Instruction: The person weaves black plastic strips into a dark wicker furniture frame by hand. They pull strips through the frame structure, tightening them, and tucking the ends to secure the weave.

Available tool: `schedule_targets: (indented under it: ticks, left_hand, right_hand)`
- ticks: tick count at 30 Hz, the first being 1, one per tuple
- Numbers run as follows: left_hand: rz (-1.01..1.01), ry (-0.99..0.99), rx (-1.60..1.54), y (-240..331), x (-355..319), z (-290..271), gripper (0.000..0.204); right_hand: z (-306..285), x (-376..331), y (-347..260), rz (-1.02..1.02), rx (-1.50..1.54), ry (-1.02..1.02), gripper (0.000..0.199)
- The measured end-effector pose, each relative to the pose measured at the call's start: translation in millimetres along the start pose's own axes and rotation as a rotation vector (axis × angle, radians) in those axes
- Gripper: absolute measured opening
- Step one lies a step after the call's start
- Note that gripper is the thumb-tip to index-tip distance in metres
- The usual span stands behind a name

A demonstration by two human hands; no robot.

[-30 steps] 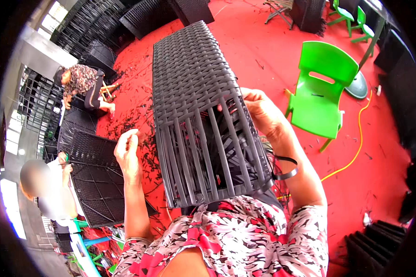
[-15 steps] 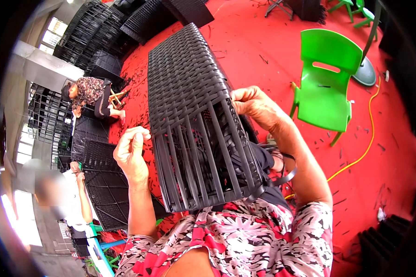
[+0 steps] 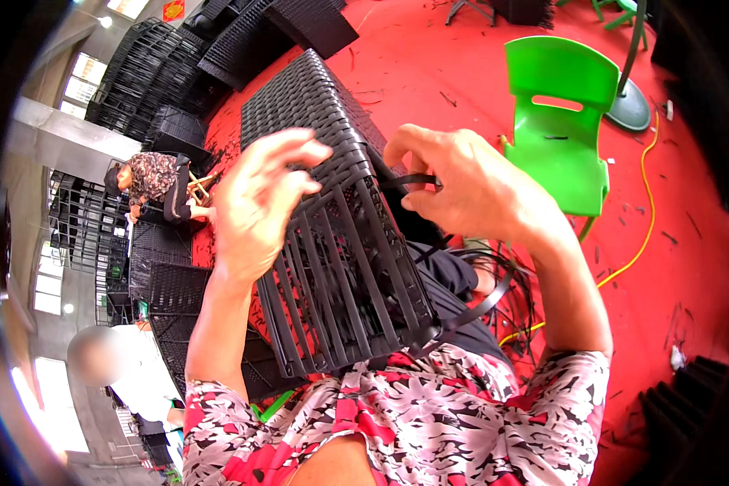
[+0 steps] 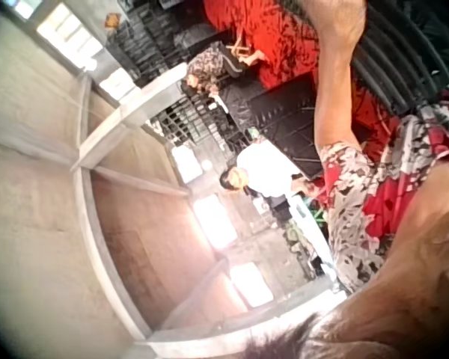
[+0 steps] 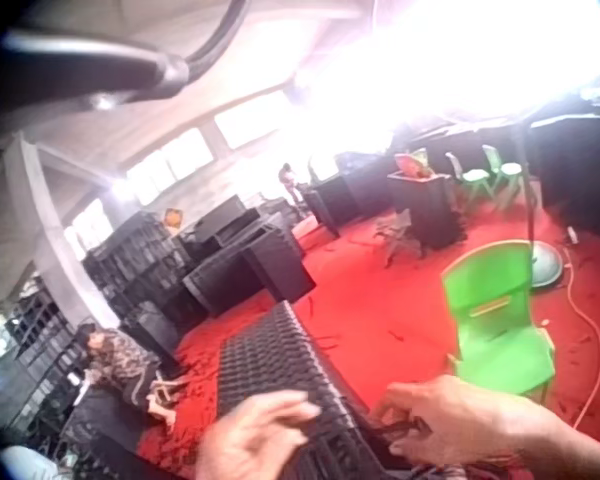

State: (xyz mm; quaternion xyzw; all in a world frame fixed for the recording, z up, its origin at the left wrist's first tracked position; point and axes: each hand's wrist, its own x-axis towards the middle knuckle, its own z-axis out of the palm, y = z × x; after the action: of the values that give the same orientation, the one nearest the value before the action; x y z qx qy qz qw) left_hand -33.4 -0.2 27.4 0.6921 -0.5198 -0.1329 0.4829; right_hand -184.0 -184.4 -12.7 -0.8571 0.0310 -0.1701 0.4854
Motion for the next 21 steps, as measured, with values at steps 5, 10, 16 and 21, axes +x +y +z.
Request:
schedule_targets:
  ticks: [5,10,16,21]
  left_hand:
    - [-0.024,-0.38,-0.05,-1,41,56,0.051]
    - [-0.183,-0.243,-0.034,-3,56,55,0.02]
    - [-0.336,-0.135,-0.372,-15,63,39,0.01]
    - [-0.358,-0.09,-0.457,-9,73,13,0.009]
  right_hand:
    - [6,-12,-9,-0.238,-0.708,0.302,0.026]
    - [-47,-21,51,-0.121,-0.944,0.654,0.02]
    - [-190,-169,210,0.304,-1.07,0.785,0.022]
    - [-285,-388,337,0.706,0.026,1.422,0.025]
